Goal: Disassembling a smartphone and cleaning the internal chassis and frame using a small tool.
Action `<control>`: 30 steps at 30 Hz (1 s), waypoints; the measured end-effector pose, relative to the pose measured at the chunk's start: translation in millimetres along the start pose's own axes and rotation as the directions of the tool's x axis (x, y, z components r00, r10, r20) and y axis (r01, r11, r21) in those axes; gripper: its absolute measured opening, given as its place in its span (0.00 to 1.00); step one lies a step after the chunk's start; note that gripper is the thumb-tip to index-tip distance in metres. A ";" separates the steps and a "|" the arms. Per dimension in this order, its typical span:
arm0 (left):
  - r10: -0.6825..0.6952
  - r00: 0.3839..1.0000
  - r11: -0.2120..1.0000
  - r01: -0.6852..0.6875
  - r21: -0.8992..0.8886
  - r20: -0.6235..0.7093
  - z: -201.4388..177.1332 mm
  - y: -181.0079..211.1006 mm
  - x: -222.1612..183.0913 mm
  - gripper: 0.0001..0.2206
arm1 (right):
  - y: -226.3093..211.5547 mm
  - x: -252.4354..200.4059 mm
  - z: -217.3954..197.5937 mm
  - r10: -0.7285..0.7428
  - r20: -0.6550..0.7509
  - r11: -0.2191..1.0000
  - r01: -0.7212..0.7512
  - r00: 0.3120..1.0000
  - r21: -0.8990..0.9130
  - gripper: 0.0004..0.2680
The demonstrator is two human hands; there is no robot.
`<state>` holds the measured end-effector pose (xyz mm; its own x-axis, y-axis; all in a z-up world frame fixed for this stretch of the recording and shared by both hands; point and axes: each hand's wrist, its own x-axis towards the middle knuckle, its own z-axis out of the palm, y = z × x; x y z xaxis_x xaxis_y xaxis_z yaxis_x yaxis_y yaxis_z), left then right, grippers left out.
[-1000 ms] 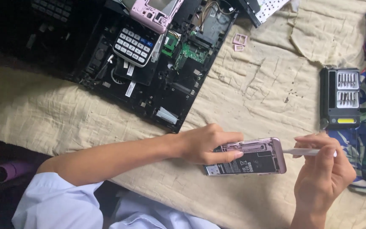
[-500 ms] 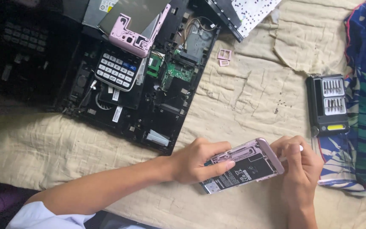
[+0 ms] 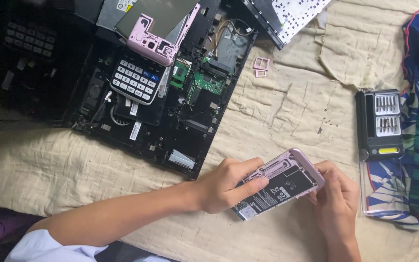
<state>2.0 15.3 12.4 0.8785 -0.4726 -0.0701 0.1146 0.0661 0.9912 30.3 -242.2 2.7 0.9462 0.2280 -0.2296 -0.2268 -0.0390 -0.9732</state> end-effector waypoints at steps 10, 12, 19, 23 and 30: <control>0.007 0.999 0.999 -0.008 -0.032 -0.048 4.3 -4.4 0.1 0.12 | -12.7 -4.8 8.9 -0.030 -0.015 0.997 0.029 0.999 -0.066 0.21; -0.001 0.999 0.999 0.000 -0.045 -0.034 4.2 -2.4 0.2 0.12 | -16.5 -8.5 9.0 -0.008 -0.025 0.994 0.005 1.000 -0.113 0.18; -0.006 1.000 1.000 0.005 -0.021 -0.016 3.8 -0.7 -0.2 0.12 | -19.6 -13.2 6.8 0.014 -0.008 0.981 -0.015 1.000 -0.191 0.14; -0.003 1.000 0.999 0.003 -0.038 -0.003 3.2 2.2 -0.3 0.13 | -22.0 -14.2 8.2 0.032 -0.027 0.973 -0.038 0.999 -0.227 0.14; -0.024 0.999 0.998 0.025 -0.051 0.024 4.5 0.8 -1.0 0.12 | -20.1 -16.0 5.4 0.053 -0.034 0.965 -0.060 0.998 -0.256 0.13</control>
<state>-0.8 11.9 13.7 0.8643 -0.4946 -0.0912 0.1603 0.0990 0.9821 18.5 -239.8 26.0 0.9402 0.1925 -0.2812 -0.2163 -0.3004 -0.9290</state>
